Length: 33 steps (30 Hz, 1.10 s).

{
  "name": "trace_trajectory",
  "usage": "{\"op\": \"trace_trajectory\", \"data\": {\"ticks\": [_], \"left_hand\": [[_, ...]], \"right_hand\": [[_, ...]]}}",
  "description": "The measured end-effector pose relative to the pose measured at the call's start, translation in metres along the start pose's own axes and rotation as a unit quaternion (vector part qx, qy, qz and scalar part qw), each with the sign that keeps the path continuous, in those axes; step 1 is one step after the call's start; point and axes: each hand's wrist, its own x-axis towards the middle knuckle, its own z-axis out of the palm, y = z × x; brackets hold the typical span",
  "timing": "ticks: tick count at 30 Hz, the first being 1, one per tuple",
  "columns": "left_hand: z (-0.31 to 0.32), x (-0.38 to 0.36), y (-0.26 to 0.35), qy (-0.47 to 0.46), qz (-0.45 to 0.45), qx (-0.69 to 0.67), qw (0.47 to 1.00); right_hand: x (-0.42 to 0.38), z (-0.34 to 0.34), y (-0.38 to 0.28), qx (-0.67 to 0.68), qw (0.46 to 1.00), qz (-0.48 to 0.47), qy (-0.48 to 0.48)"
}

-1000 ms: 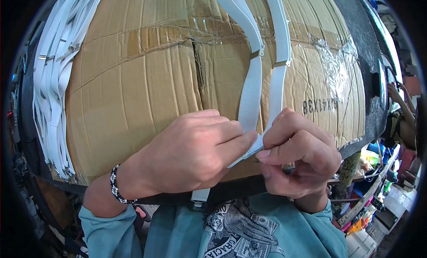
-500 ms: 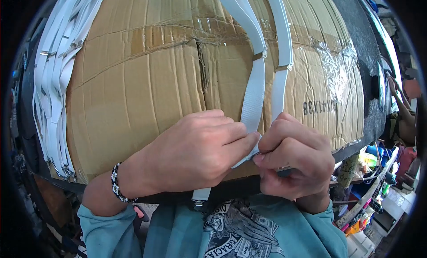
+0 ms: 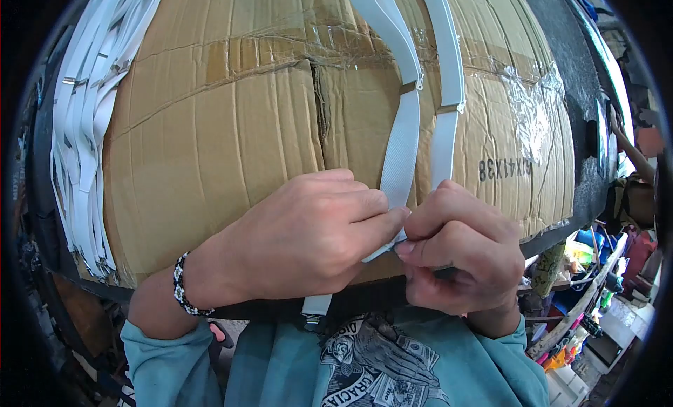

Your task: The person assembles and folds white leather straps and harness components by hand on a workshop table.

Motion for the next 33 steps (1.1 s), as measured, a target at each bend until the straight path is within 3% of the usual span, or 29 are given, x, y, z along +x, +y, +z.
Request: {"op": "trace_trajectory", "data": {"ticks": [6,9,12,18,21,24,27,33], "left_hand": [[0.000,0.000,0.002,0.001,-0.018,-0.010,1.000],[0.001,-0.001,0.003,0.005,-0.024,-0.003,1.000],[-0.001,0.000,0.004,-0.001,-0.021,0.002,1.000],[0.000,-0.001,0.000,0.008,-0.005,-0.006,1.000],[-0.002,0.000,0.002,-0.013,-0.015,-0.005,1.000],[-0.002,0.001,0.003,-0.008,-0.020,0.005,1.000],[-0.003,0.000,0.002,-0.008,-0.027,-0.007,1.000],[-0.002,0.000,0.002,-0.001,-0.033,-0.014,0.999]], "right_hand": [[-0.004,-0.008,0.001,-0.011,0.999,0.025,-0.033],[-0.008,-0.011,0.002,0.088,0.994,0.064,0.000],[-0.005,-0.006,0.002,0.107,0.992,0.054,0.026],[-0.001,0.002,-0.001,0.015,1.000,0.012,0.013],[0.000,0.003,0.005,0.000,0.999,-0.051,0.016],[-0.006,-0.008,0.001,0.002,0.999,0.034,-0.033],[-0.007,-0.010,0.007,0.120,0.992,0.039,0.014],[-0.003,-0.009,0.008,0.141,0.988,0.044,0.052]]}}
